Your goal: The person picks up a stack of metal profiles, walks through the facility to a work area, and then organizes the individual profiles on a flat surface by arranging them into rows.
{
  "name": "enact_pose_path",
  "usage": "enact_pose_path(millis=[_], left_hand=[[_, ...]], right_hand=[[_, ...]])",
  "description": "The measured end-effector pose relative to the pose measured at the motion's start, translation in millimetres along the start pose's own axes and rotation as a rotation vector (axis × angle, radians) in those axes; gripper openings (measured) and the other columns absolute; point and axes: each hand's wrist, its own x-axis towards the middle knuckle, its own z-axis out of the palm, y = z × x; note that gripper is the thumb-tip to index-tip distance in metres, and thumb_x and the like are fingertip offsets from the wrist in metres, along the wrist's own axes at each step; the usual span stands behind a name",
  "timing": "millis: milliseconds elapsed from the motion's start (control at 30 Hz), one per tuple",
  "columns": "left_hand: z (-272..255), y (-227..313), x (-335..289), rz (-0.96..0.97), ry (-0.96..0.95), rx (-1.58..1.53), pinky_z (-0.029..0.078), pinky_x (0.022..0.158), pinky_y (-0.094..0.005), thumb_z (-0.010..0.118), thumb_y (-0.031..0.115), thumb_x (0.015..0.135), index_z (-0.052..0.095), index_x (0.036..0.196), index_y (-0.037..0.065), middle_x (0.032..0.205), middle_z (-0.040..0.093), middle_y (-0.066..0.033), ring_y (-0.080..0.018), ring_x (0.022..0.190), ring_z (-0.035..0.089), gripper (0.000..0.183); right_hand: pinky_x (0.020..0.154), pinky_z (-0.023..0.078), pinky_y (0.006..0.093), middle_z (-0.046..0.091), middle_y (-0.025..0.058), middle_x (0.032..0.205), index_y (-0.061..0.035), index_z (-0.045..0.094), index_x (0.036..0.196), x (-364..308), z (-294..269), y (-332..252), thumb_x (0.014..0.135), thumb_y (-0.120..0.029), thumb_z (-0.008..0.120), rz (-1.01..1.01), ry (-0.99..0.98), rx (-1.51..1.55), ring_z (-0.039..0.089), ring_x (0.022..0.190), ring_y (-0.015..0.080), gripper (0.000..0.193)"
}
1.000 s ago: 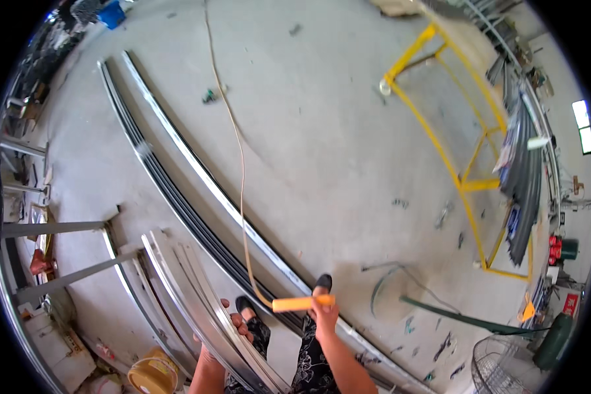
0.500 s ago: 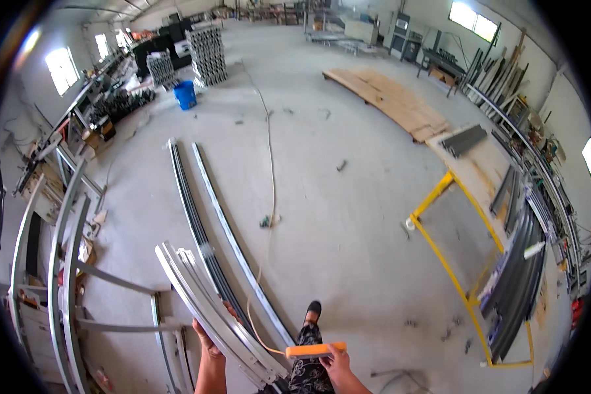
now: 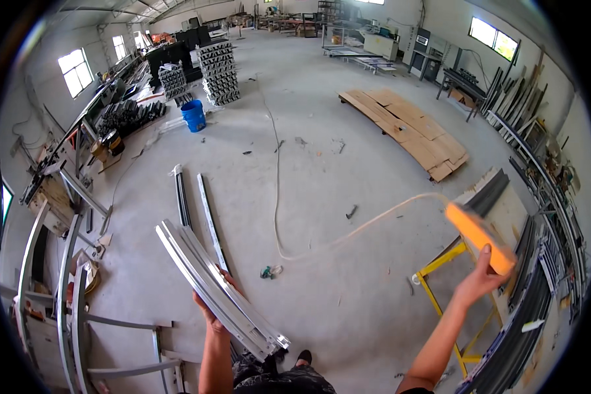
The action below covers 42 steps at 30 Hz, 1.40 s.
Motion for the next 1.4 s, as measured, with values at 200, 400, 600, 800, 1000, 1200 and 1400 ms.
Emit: enact_pose_path(millis=[200, 400, 600, 800, 1000, 1200, 1400], left_hand=[[-10.7, 48.3, 141.3, 0.003, -0.055, 0.026, 0.049, 0.094, -0.0457, 0.076, 0.044, 0.072, 0.050, 0.125, 0.003, 0.117, 0.056, -0.0148, -0.0302, 0.107, 0.057, 0.072], [22.4, 82.0, 309.9, -0.055, -0.142, 0.123, 0.046, 0.099, -0.0478, 0.074, 0.044, 0.075, 0.054, 0.124, 0.004, 0.118, 0.056, -0.0138, -0.0276, 0.113, 0.054, 0.066], [38.5, 135.6, 438.5, -0.098, -0.118, 0.048, 0.045, 0.100, -0.0470, 0.082, 0.032, 0.069, 0.051, 0.128, 0.011, 0.121, 0.058, -0.0103, -0.0254, 0.115, 0.056, 0.070], [23.8, 154.8, 589.9, -0.121, -0.179, 0.087, 0.046, 0.101, -0.0436, 0.079, 0.037, 0.071, 0.054, 0.122, 0.003, 0.118, 0.058, -0.0132, -0.0270, 0.109, 0.058, 0.067], [39.9, 174.4, 737.8, 0.014, -0.169, 0.026, 0.049, 0.097, -0.0456, 0.078, 0.033, 0.072, 0.055, 0.121, 0.005, 0.112, 0.061, -0.0130, -0.0281, 0.107, 0.061, 0.062], [55.8, 203.9, 853.7, 0.098, -0.152, 0.051, 0.047, 0.098, -0.0457, 0.084, 0.025, 0.067, 0.055, 0.122, 0.009, 0.116, 0.062, -0.0080, -0.0227, 0.110, 0.060, 0.065], [31.1, 253.8, 1000.1, 0.119, -0.217, 0.032, 0.048, 0.097, -0.0478, 0.082, 0.029, 0.071, 0.052, 0.124, 0.008, 0.118, 0.060, -0.0100, -0.0245, 0.113, 0.058, 0.065]], right_hand=[[0.083, 0.046, 0.0392, 0.056, 0.0170, 0.109, 0.0032, 0.047, 0.120, -35.9, 116.6, 78.2, 0.072, -0.022, 0.080, -0.357, -0.557, -0.572, 0.057, 0.094, 0.0315, 0.064], [0.081, 0.048, 0.0434, 0.058, 0.0217, 0.103, 0.0033, 0.048, 0.112, -207.2, 51.8, 315.7, 0.064, -0.030, 0.083, 0.110, -0.733, -0.758, 0.058, 0.094, 0.0381, 0.067], [0.077, 0.049, 0.0386, 0.061, 0.0172, 0.088, 0.0025, 0.059, 0.087, -316.8, 19.2, 289.1, 0.061, -0.018, 0.081, 0.777, -0.576, -0.920, 0.061, 0.082, 0.0302, 0.040], [0.064, 0.050, 0.0331, 0.061, 0.0099, 0.076, 0.0009, 0.058, 0.079, -336.9, 41.9, 332.5, 0.059, -0.009, 0.078, 1.023, -0.589, -1.044, 0.060, 0.070, 0.0178, 0.030], [0.063, 0.052, 0.0361, 0.066, 0.0091, 0.070, -0.0012, 0.066, 0.072, -295.6, 303.2, 458.1, 0.059, -0.012, 0.079, 0.882, -0.970, -0.818, 0.063, 0.063, 0.0218, 0.021], [0.075, 0.052, 0.0407, 0.064, 0.0130, 0.095, -0.0032, 0.054, 0.104, -239.0, 666.7, 534.8, 0.056, -0.036, 0.084, 0.439, -1.442, -0.862, 0.063, 0.089, 0.0318, 0.065], [0.074, 0.052, 0.0421, 0.064, 0.0152, 0.097, -0.0013, 0.051, 0.104, -266.6, 889.5, 618.6, 0.054, -0.040, 0.086, 0.290, -1.457, -0.843, 0.064, 0.090, 0.0320, 0.072]])
